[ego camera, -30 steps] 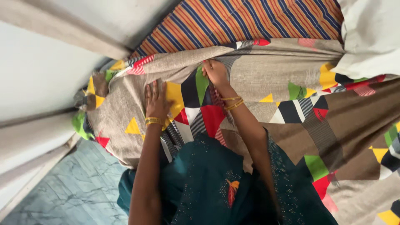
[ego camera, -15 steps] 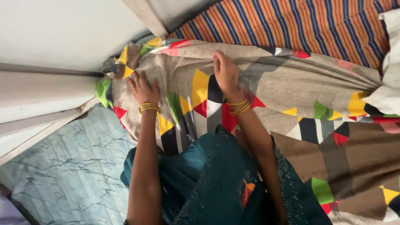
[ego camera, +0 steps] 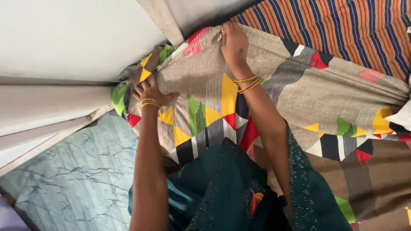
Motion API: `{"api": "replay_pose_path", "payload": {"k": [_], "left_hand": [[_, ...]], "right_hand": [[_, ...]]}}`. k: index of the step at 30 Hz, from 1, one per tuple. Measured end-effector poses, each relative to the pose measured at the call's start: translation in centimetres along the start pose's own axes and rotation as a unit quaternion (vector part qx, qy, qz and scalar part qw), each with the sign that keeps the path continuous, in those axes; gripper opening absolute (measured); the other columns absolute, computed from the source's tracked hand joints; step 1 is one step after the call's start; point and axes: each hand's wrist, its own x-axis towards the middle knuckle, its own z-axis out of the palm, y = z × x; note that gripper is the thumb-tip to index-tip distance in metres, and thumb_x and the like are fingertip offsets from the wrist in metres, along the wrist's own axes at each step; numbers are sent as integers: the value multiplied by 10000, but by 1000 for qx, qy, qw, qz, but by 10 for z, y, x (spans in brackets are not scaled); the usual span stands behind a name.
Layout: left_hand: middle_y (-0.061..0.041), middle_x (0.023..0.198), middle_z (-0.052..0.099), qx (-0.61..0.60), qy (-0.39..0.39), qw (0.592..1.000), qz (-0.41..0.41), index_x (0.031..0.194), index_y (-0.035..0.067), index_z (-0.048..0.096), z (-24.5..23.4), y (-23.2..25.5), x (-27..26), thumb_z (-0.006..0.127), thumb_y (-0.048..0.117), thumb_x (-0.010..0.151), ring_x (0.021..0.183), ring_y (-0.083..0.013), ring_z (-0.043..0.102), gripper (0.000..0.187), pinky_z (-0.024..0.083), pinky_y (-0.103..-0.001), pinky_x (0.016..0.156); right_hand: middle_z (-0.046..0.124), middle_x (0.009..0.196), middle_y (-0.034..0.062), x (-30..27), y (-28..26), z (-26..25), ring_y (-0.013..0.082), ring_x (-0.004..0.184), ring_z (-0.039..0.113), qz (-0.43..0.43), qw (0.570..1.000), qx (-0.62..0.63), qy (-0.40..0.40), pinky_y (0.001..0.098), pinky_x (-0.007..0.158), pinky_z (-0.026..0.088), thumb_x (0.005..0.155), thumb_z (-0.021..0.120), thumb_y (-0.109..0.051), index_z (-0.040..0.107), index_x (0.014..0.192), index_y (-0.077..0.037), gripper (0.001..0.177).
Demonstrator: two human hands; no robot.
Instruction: The person folds a large patterned cloth on a bed by hand, aligning the edges and smoothing the fabric.
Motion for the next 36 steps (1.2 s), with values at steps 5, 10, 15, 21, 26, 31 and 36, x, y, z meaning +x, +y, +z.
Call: {"api": "replay_pose_path", "payload": {"k": [5,10,15,21,26,31,36], "left_hand": [[-278,1673,139,41,-13,999,-2,1642,213,152,-8,1,11,797,875,482,1542,-543,56,1483,63,-694,1205],[-297,1663,163,14,0,1000,10,1641,150,171,-4,-4,15,813,848,456,1513,-548,51,1518,58,-686,1206],[-299,1659,155,22,-9,1000,-2,1632,107,170,-3,-4,19,810,846,485,1529,-546,3,1507,46,-686,1206],[-297,1665,104,21,45,999,6,1616,90,152,12,-10,24,822,847,485,1518,-546,-23,1517,-29,-721,1158],[-274,1682,113,-1,108,992,-61,1674,160,148,41,-3,7,797,755,621,1569,-495,12,1373,-63,-742,1188],[-141,1764,133,-28,285,955,82,1733,170,184,102,53,-5,689,433,883,1595,-449,115,1023,64,-686,1239],[-179,1723,-47,70,13,944,323,1645,362,166,122,182,-75,860,612,634,1479,-657,28,1251,179,-778,1150]], "right_hand": [[628,1191,115,14,13,32,317,1149,595,-1,999,-16,33,498,936,451,934,673,-76,593,1252,-82,328],[622,1212,178,9,11,26,369,1155,585,-36,999,26,-30,516,933,446,876,703,-110,529,1382,-37,540],[622,1343,172,-38,5,-38,387,1265,577,-89,988,118,-38,499,1085,459,999,639,-27,511,1442,-42,462],[572,1372,219,-148,47,-140,419,1284,537,-21,995,48,-80,510,1107,426,929,687,-100,545,1371,-25,471],[454,1518,255,-249,119,-230,450,1407,430,111,984,-112,-87,569,1179,338,937,705,-205,508,1449,5,588],[271,1672,253,-317,181,-298,446,1547,241,258,939,-215,-75,633,1236,148,1016,620,-379,441,1560,-34,669],[221,1697,250,-347,213,-304,453,1561,199,275,917,-273,-95,648,1223,86,1041,561,-446,426,1598,-83,678]]}}
